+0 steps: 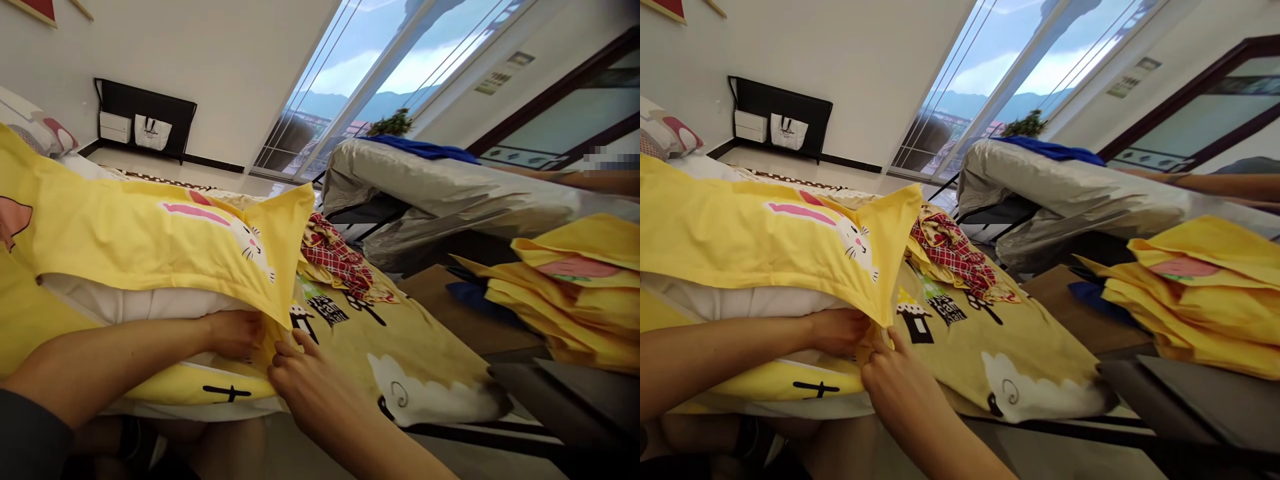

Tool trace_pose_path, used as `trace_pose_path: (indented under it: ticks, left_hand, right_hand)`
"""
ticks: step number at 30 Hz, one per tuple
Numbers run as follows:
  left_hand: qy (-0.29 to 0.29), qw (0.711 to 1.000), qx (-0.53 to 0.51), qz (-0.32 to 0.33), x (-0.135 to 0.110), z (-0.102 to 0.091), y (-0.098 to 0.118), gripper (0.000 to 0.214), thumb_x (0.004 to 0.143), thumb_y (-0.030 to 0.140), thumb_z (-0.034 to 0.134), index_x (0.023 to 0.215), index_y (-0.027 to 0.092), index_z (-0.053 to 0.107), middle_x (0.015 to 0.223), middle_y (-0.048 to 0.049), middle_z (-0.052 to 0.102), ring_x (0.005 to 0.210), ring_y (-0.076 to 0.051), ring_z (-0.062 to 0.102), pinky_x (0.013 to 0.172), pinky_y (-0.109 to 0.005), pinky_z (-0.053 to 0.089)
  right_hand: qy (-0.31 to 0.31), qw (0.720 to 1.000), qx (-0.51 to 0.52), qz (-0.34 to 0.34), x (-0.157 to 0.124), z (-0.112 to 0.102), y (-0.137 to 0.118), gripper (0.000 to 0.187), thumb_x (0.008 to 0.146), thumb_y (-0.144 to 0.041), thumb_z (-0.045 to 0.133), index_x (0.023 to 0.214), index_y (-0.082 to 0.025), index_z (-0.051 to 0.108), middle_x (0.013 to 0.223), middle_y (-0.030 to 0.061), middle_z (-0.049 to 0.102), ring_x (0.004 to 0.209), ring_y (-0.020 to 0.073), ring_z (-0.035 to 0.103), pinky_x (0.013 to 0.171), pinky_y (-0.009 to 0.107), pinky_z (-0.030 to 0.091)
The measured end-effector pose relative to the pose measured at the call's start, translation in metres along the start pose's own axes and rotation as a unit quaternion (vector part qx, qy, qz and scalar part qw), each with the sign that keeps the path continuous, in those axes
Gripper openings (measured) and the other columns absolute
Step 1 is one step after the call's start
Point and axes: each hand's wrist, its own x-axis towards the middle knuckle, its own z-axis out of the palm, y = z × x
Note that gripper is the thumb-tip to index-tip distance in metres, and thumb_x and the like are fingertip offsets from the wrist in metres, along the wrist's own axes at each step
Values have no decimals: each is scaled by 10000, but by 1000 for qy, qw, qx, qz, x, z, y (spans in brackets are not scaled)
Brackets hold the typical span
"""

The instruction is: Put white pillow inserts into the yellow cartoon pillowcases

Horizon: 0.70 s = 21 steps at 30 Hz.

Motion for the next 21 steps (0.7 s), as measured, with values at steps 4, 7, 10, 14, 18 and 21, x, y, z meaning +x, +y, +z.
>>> trace_pose_path:
  ticks: [4,7,10,14,18,21]
  left_hand:
    - [-2,996,-37,81,1,-4,4,155,789,143,542,756,179,689,918,-88,674,986,-209,542,933,-328,376]
    - [-7,981,-121,-151,18,2,12,200,774,142,520,857,157,702,807,-87,650,862,-217,568,818,-365,419]
    - [10,944,-168,-283,39,7,22,296,781,157,487,997,137,688,816,-112,639,797,-244,581,743,-427,414]
    - [11,946,-197,-257,45,8,22,319,780,138,471,1023,129,677,762,-113,643,725,-234,577,709,-427,406]
    - [4,955,-227,-192,28,7,13,268,791,124,455,924,131,688,810,-77,668,781,-184,558,729,-325,412]
    - [-6,963,-245,-109,19,7,15,201,783,162,508,885,149,680,927,-66,673,878,-172,554,775,-280,405]
  right_hand:
    - [-24,1000,11,16,4,1,-2,228,713,-24,546,636,-184,689,662,69,682,798,215,597,929,390,256]
    - [-47,999,16,14,6,1,-6,222,706,-28,553,631,-183,693,622,71,671,784,220,593,922,398,262]
    - [-54,998,15,6,7,-2,-7,215,703,-34,550,662,-180,703,637,78,670,818,230,592,941,404,238]
    - [-56,998,36,17,9,-8,-3,223,695,-21,527,697,-163,699,692,78,670,824,210,586,891,362,250]
    - [-59,997,56,11,10,-11,2,208,703,-34,516,706,-155,685,733,74,672,807,196,581,832,347,255]
    - [-42,997,71,0,8,-11,2,193,710,-51,520,687,-167,672,714,62,665,775,185,573,826,347,252]
